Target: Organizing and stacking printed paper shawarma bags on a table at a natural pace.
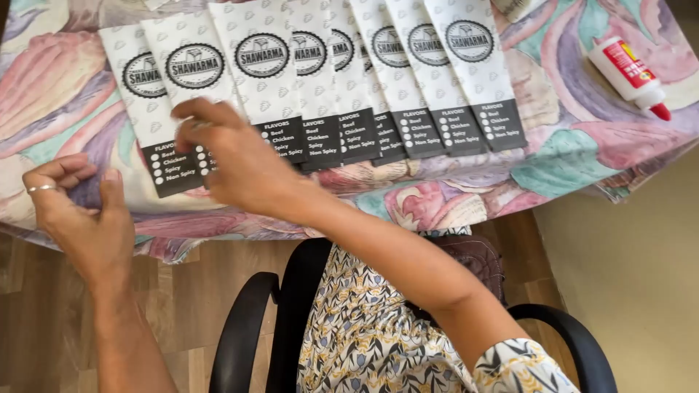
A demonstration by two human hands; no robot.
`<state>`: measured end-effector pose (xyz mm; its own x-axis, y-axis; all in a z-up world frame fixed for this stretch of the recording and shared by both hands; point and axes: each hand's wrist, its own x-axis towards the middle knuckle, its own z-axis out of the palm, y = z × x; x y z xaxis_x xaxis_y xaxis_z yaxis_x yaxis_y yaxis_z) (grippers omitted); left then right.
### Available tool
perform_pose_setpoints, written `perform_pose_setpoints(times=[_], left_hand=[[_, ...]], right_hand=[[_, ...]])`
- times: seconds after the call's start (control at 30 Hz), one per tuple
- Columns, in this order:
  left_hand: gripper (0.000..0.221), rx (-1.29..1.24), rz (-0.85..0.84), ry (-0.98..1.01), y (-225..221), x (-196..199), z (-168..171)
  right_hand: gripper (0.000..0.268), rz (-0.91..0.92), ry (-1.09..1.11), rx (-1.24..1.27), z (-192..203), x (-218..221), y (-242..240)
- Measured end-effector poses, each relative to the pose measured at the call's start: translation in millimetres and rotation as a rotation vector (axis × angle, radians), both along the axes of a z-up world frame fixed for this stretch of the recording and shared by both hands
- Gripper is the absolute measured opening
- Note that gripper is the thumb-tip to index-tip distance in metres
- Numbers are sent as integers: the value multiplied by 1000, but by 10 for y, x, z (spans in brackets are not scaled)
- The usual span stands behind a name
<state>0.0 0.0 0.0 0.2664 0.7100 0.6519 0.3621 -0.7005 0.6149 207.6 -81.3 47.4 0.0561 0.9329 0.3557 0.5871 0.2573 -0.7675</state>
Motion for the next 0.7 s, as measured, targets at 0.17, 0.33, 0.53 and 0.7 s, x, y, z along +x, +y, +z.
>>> perform_pose_setpoints(times=[0.17, 0.33, 0.53, 0.7], left_hand=[[45, -10, 59, 325, 275, 236, 226], [82, -559, 111, 702, 210, 927, 732], [96, -680, 94, 985, -148, 1815, 733], [101, -558, 2, 859, -425, 2408, 536]], right_hand=[[48, -454, -204, -140, 245, 1174, -961], [90, -764, -420, -610, 32, 2264, -1729], [89, -571, -368, -847, 79, 2058, -1426], [92, -462, -559, -516, -89, 1826, -1146]])
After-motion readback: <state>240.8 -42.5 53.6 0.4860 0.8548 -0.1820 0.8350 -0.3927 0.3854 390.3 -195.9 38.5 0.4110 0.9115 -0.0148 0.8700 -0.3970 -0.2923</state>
